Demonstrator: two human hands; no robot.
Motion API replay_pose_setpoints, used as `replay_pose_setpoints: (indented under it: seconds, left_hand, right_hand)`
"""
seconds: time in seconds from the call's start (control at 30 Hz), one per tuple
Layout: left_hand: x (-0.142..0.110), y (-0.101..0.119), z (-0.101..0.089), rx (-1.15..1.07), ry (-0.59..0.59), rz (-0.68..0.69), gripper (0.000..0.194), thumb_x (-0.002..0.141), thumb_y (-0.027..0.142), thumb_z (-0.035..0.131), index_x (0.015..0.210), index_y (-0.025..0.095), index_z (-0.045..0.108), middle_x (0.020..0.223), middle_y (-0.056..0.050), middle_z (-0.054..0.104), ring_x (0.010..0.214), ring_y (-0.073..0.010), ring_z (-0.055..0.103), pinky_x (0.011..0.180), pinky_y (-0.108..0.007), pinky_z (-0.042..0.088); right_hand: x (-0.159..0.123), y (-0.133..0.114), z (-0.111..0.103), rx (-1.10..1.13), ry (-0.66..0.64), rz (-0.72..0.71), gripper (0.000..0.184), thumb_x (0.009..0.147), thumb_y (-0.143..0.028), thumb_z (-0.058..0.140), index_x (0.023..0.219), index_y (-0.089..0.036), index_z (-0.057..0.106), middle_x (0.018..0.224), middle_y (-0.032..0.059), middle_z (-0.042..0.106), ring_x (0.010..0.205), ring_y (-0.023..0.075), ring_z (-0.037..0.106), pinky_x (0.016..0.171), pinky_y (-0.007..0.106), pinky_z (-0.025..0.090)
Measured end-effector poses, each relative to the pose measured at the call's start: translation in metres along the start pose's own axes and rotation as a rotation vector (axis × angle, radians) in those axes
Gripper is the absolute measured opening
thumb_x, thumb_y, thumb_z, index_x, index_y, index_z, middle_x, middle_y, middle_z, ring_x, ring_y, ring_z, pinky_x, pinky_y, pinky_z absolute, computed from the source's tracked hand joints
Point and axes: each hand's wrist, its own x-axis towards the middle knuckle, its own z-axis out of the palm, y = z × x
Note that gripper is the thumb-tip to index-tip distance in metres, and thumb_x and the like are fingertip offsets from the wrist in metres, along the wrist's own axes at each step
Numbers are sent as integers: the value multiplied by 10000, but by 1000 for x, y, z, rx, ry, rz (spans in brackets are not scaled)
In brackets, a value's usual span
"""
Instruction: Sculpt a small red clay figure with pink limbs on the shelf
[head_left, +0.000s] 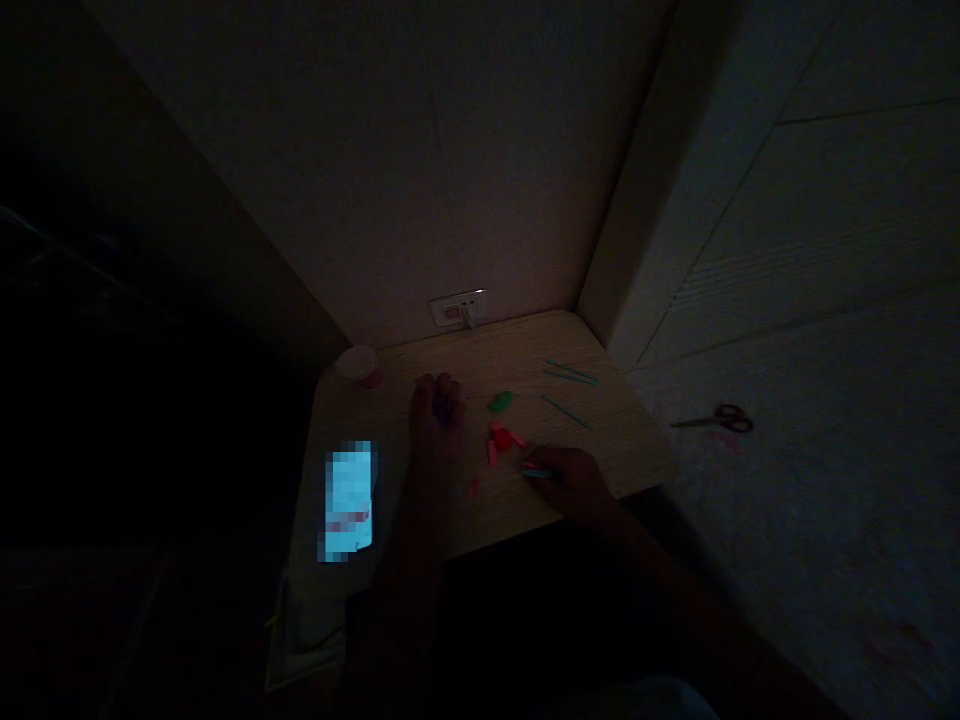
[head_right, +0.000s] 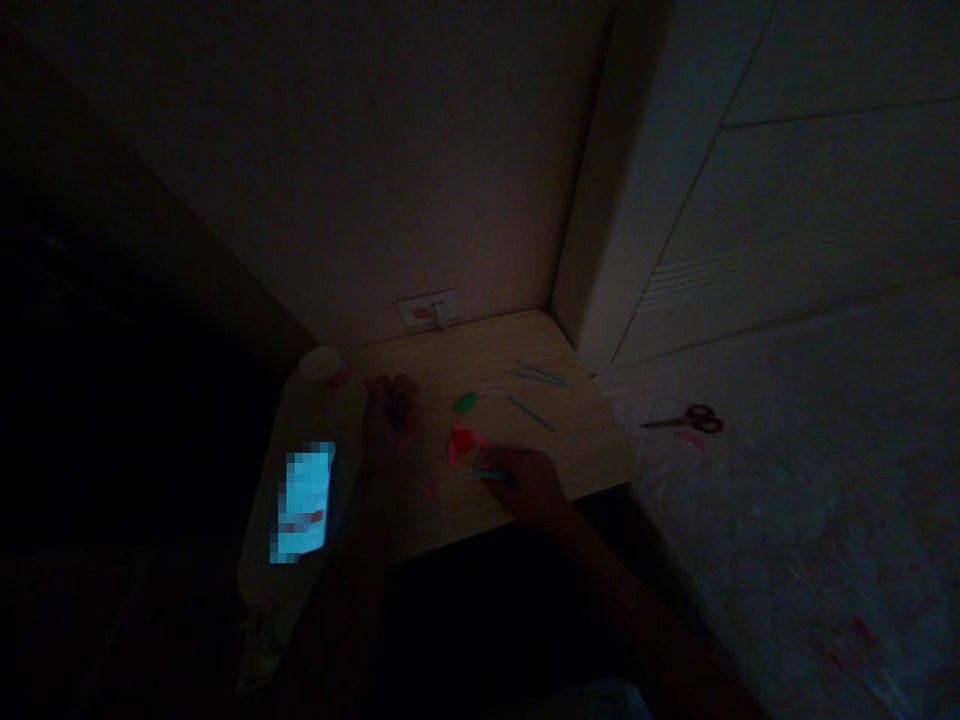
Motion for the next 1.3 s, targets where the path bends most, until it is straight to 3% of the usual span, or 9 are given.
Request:
replay_pose_setpoints:
  seconds: [0.13,0.3,0.37,0.43,0.57,0.7,0.87,1.1,1.3]
  left_hand:
    - [-1,6,0,1,155,-20,654,995,509,598,574,203,201,462,86,220,345,-55,210,325,-199,166]
    - [-2,9,-1,12,176,-55,712,1002,610,511,556,215,120,428,85,135,326,-65,150,338,-232,154]
    - [-3,7,0,13,115,-54,688,996,572,549,542,212,178,435,81,187,338,-68,203,348,-227,202]
    - [-4,5,1,7,35,-32,564,957,456,649,568,198,333,496,63,357,408,-76,376,407,-210,336]
    - [-5,-2,0,49,-12,-21,193,779,145,769,796,193,582,836,10,661,771,-121,656,681,-239,534]
    - [-4,-6,-5,121,26,13,198,755,133,776,828,214,611,902,5,694,847,-146,672,763,-289,542]
    - [-2,0,-5,31,-50,81,167,708,159,736,777,210,593,870,-8,641,882,-163,648,867,-365,555]
    - [-2,5,2,1,-88,75,224,776,120,709,743,196,501,739,12,486,644,-91,500,550,-164,429]
    - [0,3,5,-84,-65,35,494,925,477,716,672,195,399,641,45,382,526,-69,404,401,-135,308]
  right_hand:
    - [0,-1,0,-12,-4,17,185,924,-332,603,924,-225,754,896,57,798,811,230,739,710,288,444]
    - [0,-3,-2,-6,-21,22,193,935,-332,592,934,-225,753,911,56,800,821,229,742,724,290,456]
    - [0,-3,-3,-2,-19,14,187,932,-326,593,926,-227,752,924,58,802,827,227,741,730,289,460]
    - [0,-2,-2,-8,-12,11,178,924,-315,597,913,-224,749,930,61,802,832,228,740,732,288,459]
    - [-1,-2,-1,-19,-9,10,169,919,-308,600,920,-224,747,911,57,797,820,228,737,720,287,446]
    - [0,-3,-2,-20,-8,13,178,927,-325,600,914,-229,750,900,56,795,809,227,730,710,287,443]
    - [0,-3,-3,-5,-13,15,192,933,-338,599,899,-228,753,881,51,794,781,215,718,699,280,438]
    - [0,-1,-2,-3,-26,14,195,935,-334,591,939,-222,750,928,59,800,829,225,734,728,287,449]
    - [0,-3,-2,-11,-21,15,185,938,-332,601,910,-222,746,899,56,794,796,215,720,702,282,437]
